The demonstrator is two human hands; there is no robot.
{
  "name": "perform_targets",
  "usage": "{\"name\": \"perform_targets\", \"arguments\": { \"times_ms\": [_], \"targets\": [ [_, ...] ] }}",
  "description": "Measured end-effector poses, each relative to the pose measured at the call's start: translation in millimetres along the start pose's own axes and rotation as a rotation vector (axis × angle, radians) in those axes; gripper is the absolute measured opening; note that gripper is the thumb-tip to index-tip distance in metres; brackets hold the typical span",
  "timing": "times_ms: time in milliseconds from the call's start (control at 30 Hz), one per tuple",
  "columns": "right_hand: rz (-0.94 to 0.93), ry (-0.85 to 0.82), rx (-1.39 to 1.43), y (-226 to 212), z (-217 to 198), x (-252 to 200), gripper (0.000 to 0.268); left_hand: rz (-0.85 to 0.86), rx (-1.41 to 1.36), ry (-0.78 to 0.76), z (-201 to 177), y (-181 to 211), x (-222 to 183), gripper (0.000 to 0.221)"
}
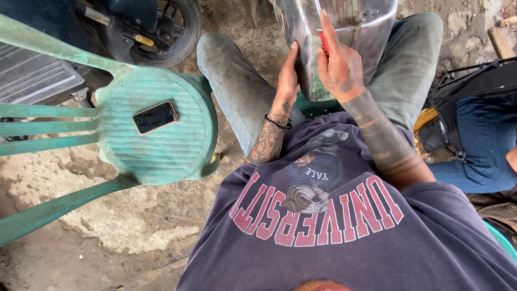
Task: Scrubbing a metal motorcycle part with a wire brush to clean the surface.
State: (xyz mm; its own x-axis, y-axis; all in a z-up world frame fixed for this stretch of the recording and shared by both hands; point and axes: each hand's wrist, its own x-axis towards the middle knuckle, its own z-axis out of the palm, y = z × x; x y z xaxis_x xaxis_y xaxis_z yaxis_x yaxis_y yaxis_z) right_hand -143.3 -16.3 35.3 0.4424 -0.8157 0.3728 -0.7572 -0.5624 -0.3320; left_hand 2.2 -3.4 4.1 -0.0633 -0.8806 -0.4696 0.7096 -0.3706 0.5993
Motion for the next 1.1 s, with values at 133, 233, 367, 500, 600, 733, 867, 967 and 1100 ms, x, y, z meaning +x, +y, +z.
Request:
{"name": "perform_targets", "arguments": {
  "times_ms": [133,233,367,500,600,733,867,967,1100],
  "targets": [
    [0.014,-0.013,-0.004,5,7,-1,0.066,-0.003,-0.035,0.003,-2,-6,3,0.083],
    [0.021,-0.028,0.031,-6,-14,-23,0.069,-0.007,0.045,-0.004,-4,-6,4,0.085],
    [0.060,-0.042,0.026,-8,-11,-21,0.069,-0.017,0.039,0.029,-1,-2,0,0.089],
    [0.073,-0.039,0.006,-11,-3,0,0.071,-0.023,-0.005,0.032,-1,-3,1,0.087],
    [0.050,-0.029,0.023,-11,-9,-6,0.070,-0.030,-0.009,0.050,1,-3,2,0.082],
    [0.031,-0.028,0.046,-13,-16,-28,0.068,-0.015,0.030,0.023,0,-2,0,0.086],
    [-0.017,0.013,0.023,-6,4,-10,0.066,0.027,0.018,0.010,-6,-9,7,0.082],
    [-0.051,0.063,-0.025,-16,-3,5,0.080,0.029,-0.008,-0.025,-4,-6,4,0.087],
    [0.009,-0.028,0.034,-15,-14,-18,0.068,-0.001,0.004,-0.008,-5,-7,7,0.086]
  ]
}}
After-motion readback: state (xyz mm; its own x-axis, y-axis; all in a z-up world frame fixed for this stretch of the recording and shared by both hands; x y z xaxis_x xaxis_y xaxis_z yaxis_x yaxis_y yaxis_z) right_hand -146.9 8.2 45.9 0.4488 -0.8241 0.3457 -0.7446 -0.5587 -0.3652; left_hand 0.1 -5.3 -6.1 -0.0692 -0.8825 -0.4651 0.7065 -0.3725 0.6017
